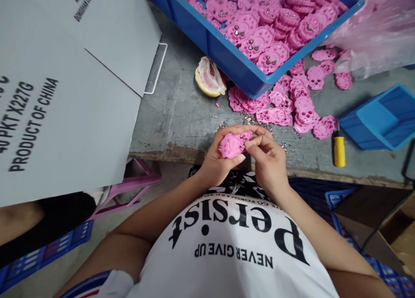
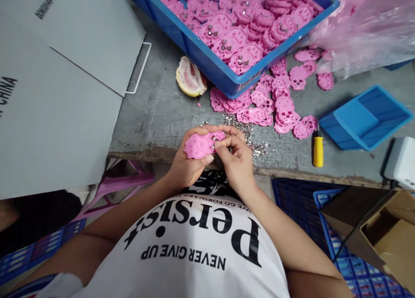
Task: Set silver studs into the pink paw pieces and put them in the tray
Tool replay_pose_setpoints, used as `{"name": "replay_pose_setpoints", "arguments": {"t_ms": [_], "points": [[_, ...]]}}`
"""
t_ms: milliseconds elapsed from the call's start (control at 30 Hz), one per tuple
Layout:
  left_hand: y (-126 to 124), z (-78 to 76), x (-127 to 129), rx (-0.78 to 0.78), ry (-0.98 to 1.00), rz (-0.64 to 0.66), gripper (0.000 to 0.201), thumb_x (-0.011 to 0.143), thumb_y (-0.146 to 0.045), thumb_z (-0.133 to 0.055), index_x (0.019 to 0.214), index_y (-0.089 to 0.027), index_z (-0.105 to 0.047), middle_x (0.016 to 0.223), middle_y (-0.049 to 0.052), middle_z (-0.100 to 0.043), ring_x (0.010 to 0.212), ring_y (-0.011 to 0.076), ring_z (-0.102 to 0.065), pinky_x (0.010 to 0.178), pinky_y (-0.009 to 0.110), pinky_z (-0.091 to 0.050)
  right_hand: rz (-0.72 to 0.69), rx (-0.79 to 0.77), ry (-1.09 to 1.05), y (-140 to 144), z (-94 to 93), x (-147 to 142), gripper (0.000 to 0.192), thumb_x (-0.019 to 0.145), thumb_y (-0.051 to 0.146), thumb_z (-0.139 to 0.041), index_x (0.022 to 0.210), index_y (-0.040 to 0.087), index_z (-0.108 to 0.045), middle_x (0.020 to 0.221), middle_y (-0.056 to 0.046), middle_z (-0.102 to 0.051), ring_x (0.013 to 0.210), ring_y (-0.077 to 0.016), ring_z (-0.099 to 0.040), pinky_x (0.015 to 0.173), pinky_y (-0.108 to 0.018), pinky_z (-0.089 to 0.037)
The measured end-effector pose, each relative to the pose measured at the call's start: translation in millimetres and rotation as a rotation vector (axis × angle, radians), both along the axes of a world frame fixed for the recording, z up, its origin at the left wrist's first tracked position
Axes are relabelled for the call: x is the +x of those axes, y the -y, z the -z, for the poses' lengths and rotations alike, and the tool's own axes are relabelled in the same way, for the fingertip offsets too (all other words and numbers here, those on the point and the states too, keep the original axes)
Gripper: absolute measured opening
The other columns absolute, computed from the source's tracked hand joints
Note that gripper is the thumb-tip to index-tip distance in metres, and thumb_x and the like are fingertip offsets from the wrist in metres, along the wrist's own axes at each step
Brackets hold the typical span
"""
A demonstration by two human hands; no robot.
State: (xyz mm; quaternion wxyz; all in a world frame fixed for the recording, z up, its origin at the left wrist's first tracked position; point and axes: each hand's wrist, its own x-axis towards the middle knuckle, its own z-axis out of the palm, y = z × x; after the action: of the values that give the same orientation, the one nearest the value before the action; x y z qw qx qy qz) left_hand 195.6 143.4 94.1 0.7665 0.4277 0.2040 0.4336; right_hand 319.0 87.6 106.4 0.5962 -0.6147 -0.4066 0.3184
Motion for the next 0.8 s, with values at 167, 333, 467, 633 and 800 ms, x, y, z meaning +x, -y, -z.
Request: {"name": "replay_pose_setpoints", "arguments": {"t_ms": [167, 333, 467, 633, 800], "points": [[-0.9, 0.9, 0.0, 0.099, 0.023, 0.008, 0.045, 0.075, -0.012, -0.079, 0.112, -0.032, -0.063, 0.131, 0.001, -0.062, 0.139, 0.0218, -0.054, 0.124, 0.046, -0.035, 0.017, 0.023, -0.026, -0.6, 3.8, -1.8, 0.018, 0.090, 0.024, -0.068, 0.073, 0.025, -0.062, 0.127, -0.005, -0.067, 0.131, -0.0258, -0.058, 0.117, -0.052, -0.041], [-0.2, -0.5, -0.4, 0.158, -0.057, -0.031, 0.040, 0.078, -0.020, -0.079, 0.111, -0.031, -0.061, 0.136, 0.002, -0.061, 0.142, 0.0251, -0.052, 0.125, 0.049, -0.034, 0.012, 0.010, -0.036, -0.6, 6.7, -4.4, 0.021, 0.091, 0.025, -0.066, 0.072, 0.025, -0.058, 0.128, -0.005, -0.065, 0.132, -0.0258, -0.058, 0.117, -0.052, -0.041], [-1.7, 0.0, -1.8, 0.210, -0.069, -0.043, 0.039, 0.079, -0.021, -0.079, 0.113, -0.031, -0.060, 0.137, 0.003, -0.061, 0.143, 0.0258, -0.052, 0.125, 0.050, -0.034, -0.005, 0.022, -0.028, -1.8, 4.9, -4.4, 0.021, 0.092, 0.026, -0.067, 0.073, 0.025, -0.058, 0.128, -0.006, -0.065, 0.134, -0.0256, -0.057, 0.117, -0.051, -0.041], [-1.2, 0.1, -3.9, 0.141, -0.050, -0.064, 0.044, 0.078, -0.020, -0.080, 0.118, -0.031, -0.064, 0.137, 0.003, -0.064, 0.140, 0.0239, -0.055, 0.125, 0.047, -0.035, 0.023, -0.004, 0.056, -4.1, 5.3, -2.5, 0.016, 0.087, 0.034, -0.075, 0.082, 0.025, -0.063, 0.132, -0.009, -0.062, 0.130, -0.0276, -0.056, 0.113, -0.051, -0.044], [1.9, -7.2, -3.4, -0.124, -0.044, -0.027, 0.067, 0.077, -0.024, -0.079, 0.139, -0.032, -0.055, 0.141, 0.006, -0.064, 0.133, 0.0240, -0.060, 0.116, 0.044, -0.044, 0.038, 0.036, 0.010, -3.8, 14.8, -1.7, 0.018, 0.087, 0.037, -0.074, 0.086, 0.025, -0.060, 0.137, -0.010, -0.060, 0.131, -0.0278, -0.057, 0.110, -0.048, -0.046]]}}
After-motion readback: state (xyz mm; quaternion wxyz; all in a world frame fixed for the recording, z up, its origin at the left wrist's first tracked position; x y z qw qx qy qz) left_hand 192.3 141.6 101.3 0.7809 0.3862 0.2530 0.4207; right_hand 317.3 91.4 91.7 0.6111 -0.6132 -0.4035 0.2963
